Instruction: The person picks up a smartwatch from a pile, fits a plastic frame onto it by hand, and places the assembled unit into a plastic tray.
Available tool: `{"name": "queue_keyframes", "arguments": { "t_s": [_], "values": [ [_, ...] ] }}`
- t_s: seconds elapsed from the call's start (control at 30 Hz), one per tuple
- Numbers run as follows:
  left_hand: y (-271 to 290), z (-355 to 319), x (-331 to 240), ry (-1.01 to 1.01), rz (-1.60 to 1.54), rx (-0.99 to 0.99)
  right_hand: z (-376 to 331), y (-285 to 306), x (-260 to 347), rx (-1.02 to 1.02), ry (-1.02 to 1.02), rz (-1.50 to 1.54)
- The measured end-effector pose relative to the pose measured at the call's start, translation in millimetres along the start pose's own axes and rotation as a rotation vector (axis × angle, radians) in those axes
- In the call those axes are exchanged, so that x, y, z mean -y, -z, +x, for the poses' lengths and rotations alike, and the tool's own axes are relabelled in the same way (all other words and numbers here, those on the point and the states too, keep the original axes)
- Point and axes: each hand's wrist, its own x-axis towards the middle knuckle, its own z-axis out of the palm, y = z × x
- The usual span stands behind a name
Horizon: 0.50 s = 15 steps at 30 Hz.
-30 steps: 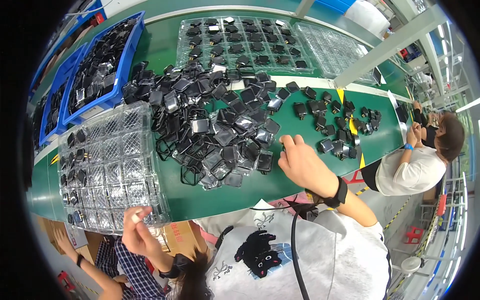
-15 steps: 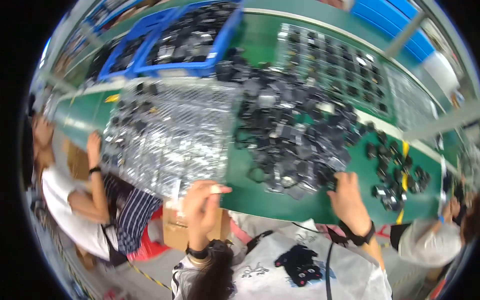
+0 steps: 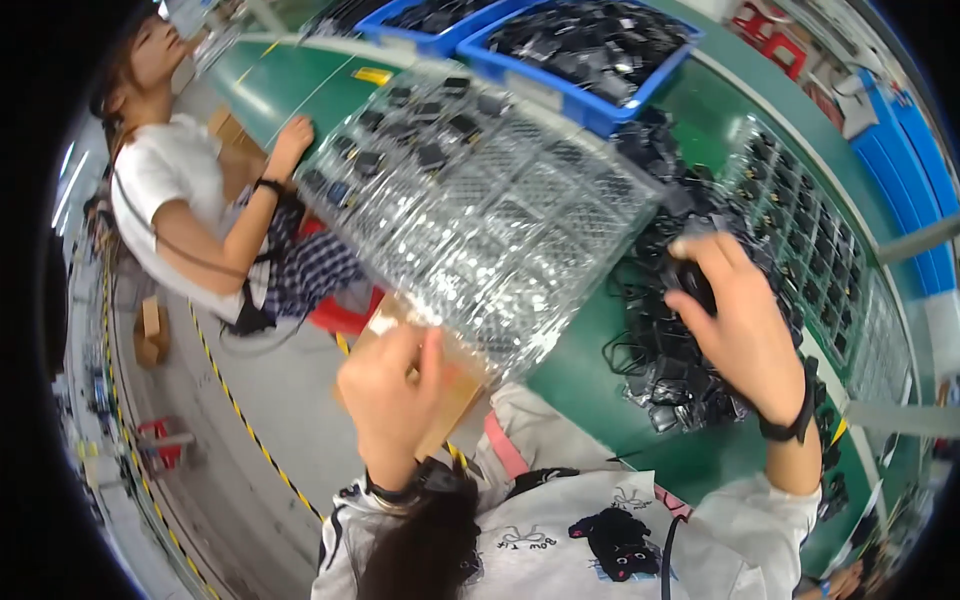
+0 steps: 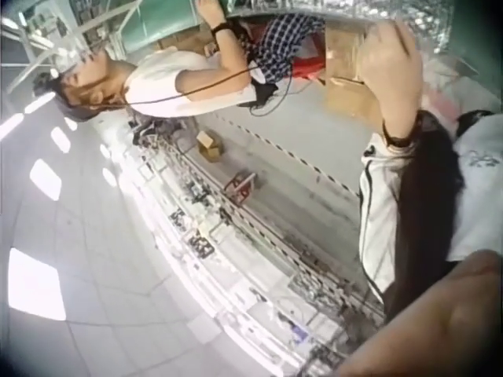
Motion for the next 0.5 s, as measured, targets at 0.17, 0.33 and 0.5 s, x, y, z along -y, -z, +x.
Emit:
{"name": "queue_keyframes", "arguments": {
  "t_s": [0.17,0.33,0.5],
  "values": [
    [21.2,-16.3,21.5,0.188,0.242,0.053,110.4,-35.7,15.5,0.110,0.400,0.075],
    [30.4,-32.3,27.7,0.275,0.269,0.021,210.9,-76.4,36.4,0.157,0.535,0.126],
    [33.2,-38.2,34.2,0.316,0.293,0.025,291.7,-119.9,40.0,0.130,0.541,0.054]
  ]
}}
